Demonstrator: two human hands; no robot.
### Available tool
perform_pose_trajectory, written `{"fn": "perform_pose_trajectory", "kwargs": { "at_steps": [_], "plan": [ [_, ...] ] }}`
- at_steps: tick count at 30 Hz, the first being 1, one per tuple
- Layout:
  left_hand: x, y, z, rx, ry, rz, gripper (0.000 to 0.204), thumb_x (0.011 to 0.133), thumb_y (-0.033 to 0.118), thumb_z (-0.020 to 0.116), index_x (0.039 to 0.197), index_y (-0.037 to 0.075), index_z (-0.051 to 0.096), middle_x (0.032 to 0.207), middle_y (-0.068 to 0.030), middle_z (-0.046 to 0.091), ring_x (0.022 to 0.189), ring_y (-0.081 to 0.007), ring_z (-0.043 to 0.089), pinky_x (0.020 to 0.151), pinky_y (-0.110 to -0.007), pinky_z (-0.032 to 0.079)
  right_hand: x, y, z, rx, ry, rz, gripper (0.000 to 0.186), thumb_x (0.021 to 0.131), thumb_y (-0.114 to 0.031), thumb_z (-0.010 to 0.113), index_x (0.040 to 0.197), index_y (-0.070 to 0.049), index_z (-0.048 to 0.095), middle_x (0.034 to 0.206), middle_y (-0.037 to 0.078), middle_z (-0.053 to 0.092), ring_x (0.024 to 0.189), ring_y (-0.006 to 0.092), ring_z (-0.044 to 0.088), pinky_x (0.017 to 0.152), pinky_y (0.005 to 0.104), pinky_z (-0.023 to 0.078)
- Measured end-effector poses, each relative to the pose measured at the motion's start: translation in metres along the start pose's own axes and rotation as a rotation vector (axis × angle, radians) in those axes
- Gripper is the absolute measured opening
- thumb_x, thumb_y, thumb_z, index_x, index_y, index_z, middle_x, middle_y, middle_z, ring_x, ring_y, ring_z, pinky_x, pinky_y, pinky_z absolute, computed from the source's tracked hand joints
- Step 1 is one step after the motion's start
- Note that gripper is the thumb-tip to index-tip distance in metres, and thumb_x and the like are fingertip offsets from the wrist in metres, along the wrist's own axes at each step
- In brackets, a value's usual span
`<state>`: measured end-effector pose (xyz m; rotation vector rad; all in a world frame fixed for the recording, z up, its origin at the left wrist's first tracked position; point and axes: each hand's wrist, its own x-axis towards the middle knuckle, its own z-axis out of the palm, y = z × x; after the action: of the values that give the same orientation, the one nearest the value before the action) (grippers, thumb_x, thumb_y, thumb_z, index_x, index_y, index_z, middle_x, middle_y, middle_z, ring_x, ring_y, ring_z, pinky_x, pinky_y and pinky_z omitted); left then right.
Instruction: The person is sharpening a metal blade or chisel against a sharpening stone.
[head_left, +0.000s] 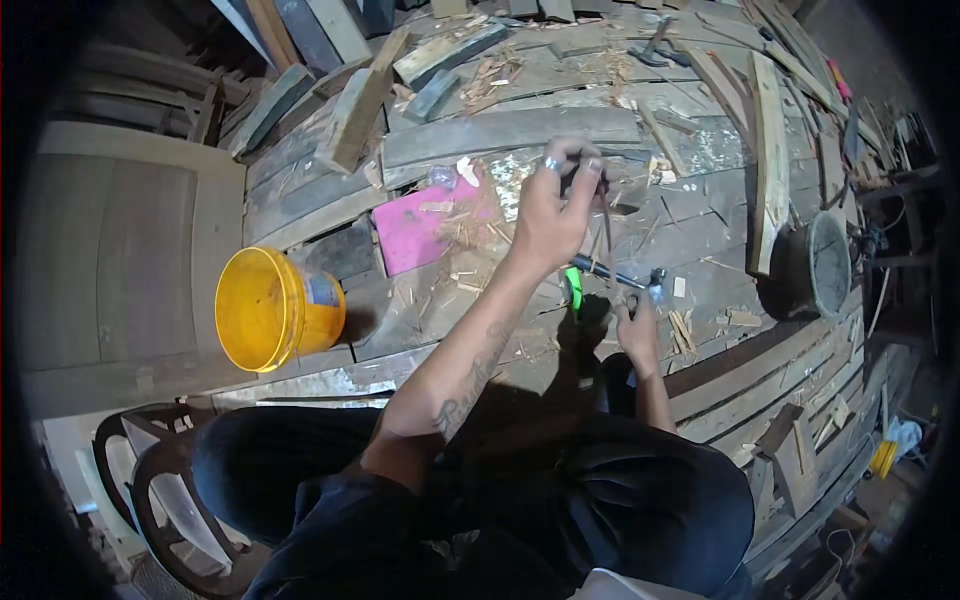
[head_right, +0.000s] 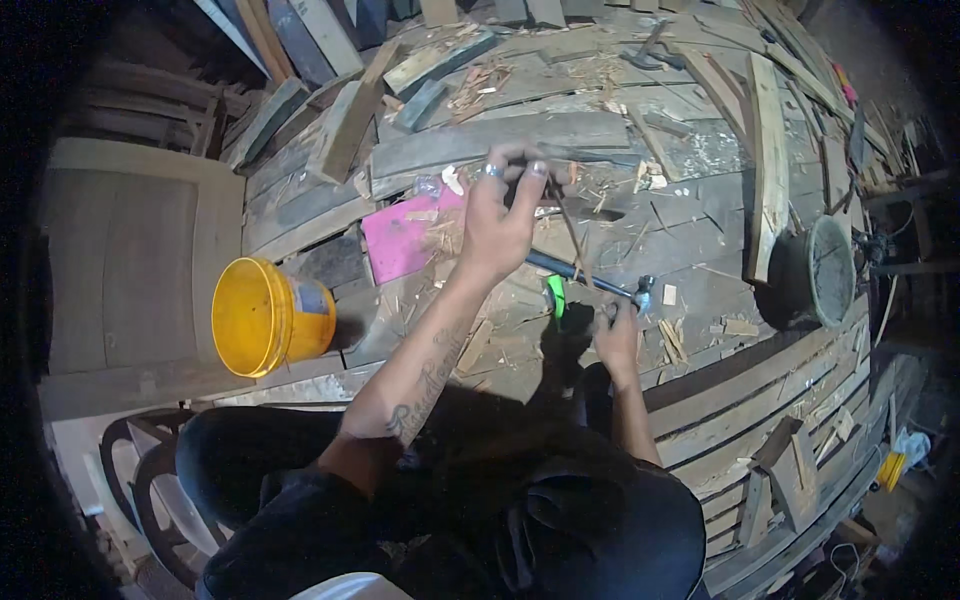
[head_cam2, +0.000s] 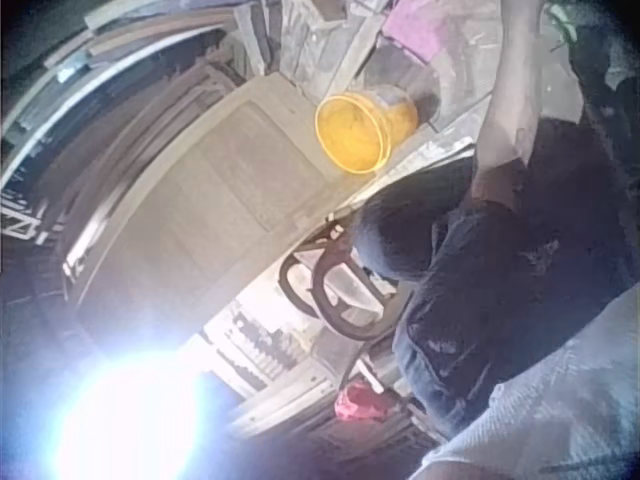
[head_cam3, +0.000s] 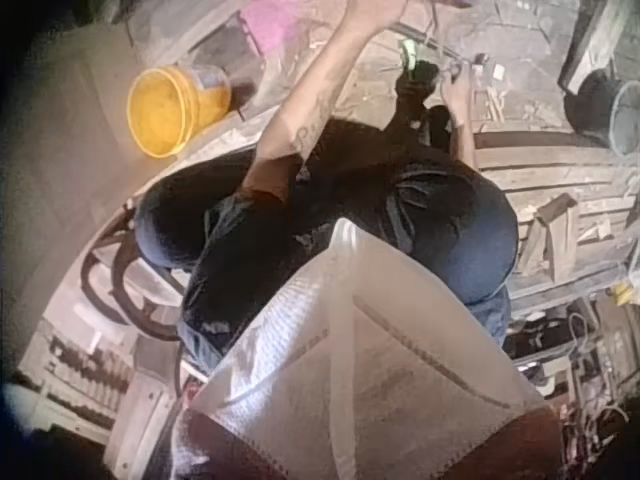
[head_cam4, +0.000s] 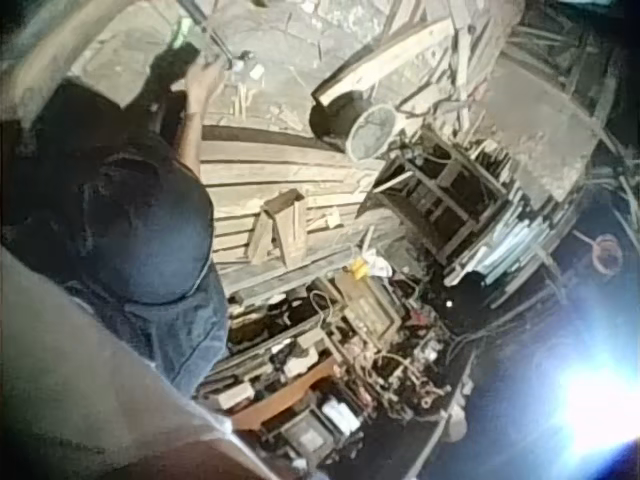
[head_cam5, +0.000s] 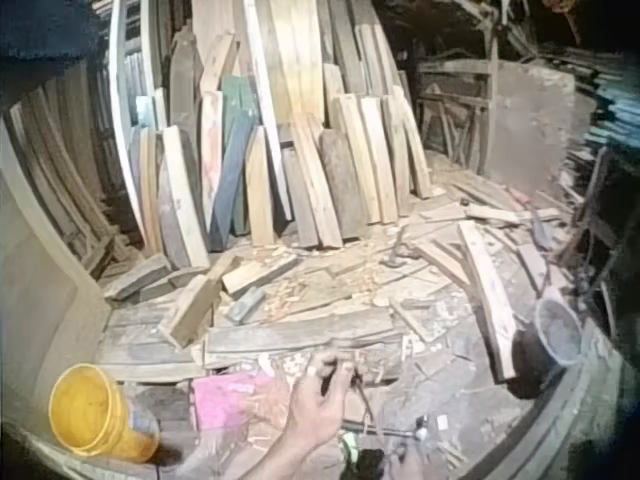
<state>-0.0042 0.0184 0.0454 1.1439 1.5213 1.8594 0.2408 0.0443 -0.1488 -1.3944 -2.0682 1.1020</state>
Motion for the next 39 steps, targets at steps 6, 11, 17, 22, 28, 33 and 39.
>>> {"fn": "perform_pose_trajectory", "kwargs": {
  "at_steps": [6,11,17,22,28,33,39],
  "plan": [
    [0.020,0.043,-0.007,-0.285,0.185,-0.016,0.023,0.107,0.015,0.052,0.123,0.003,0.043,0.101,-0.0163,0.068,0.087,-0.0234,0.072,0.076,-0.034,0.059,-0.001,0.001,-0.006,-0.068,-0.171,0.012,0.052,0.093,-0.025,0.067,0.138,-0.001,0.053,0.138,0.034,0.050,0.132,0.0490,0.046,0.108,0.0493,0.042],
    [0.001,0.048,-0.016,-0.444,0.453,-0.019,0.018,0.107,0.014,0.050,0.120,0.003,0.043,0.096,-0.0148,0.068,0.079,-0.0219,0.072,0.068,-0.034,0.062,0.013,-0.020,-0.048,0.090,-0.182,0.096,0.035,0.102,-0.025,0.060,0.127,-0.001,0.059,0.109,0.017,0.065,0.095,0.0297,0.063,0.084,0.0388,0.049],
    [-0.022,0.052,-0.037,-0.569,0.630,-0.177,0.020,0.107,0.014,0.047,0.122,0.000,0.042,0.106,-0.0172,0.064,0.087,-0.0276,0.073,0.072,-0.036,0.063,0.042,-0.099,-0.141,0.170,-0.334,0.195,0.033,0.105,-0.006,0.048,0.138,-0.007,0.053,0.121,0.013,0.067,0.109,0.0192,0.067,0.090,0.0317,0.054],
    [-0.023,0.054,-0.059,-0.847,0.780,-0.197,0.020,0.103,0.008,0.053,0.122,0.005,0.047,0.113,-0.0137,0.061,0.102,-0.0283,0.068,0.088,-0.051,0.061,0.064,-0.251,-0.234,-0.404,-0.323,-0.463,0.027,0.108,-0.025,0.050,0.126,-0.008,0.060,0.101,0.009,0.066,0.092,0.0160,0.061,0.082,0.0325,0.049],
    [-0.026,0.045,-0.125,-0.954,0.956,-0.122,0.023,0.103,0.012,0.057,0.121,0.005,0.045,0.115,-0.0162,0.061,0.105,-0.0300,0.067,0.088,-0.049,0.061,0.070,-0.421,-0.226,-0.479,-0.240,-0.329,0.033,0.108,-0.028,0.051,0.125,-0.001,0.061,0.107,0.006,0.065,0.100,0.0133,0.058,0.091,0.0290,0.046],
    [-0.035,0.047,-0.153,-1.046,1.044,-0.051,0.029,0.104,0.015,0.057,0.126,0.004,0.042,0.117,-0.0166,0.060,0.107,-0.0308,0.066,0.088,-0.048,0.061,0.050,-0.485,-0.139,-0.796,-0.409,-0.512,0.032,0.103,-0.024,0.058,0.125,-0.002,0.060,0.113,0.014,0.068,0.108,0.0211,0.063,0.098,0.0348,0.046],
    [-0.040,0.045,-0.168,-1.109,0.991,-0.235,0.039,0.102,0.026,0.060,0.131,0.007,0.043,0.129,-0.0168,0.057,0.114,-0.0293,0.063,0.074,-0.040,0.065,0.027,-0.494,-0.047,-0.999,-0.682,-0.777,0.031,0.100,-0.022,0.060,0.124,-0.001,0.060,0.118,0.023,0.064,0.112,0.0426,0.060,0.095,0.0447,0.047]
  ]
}}
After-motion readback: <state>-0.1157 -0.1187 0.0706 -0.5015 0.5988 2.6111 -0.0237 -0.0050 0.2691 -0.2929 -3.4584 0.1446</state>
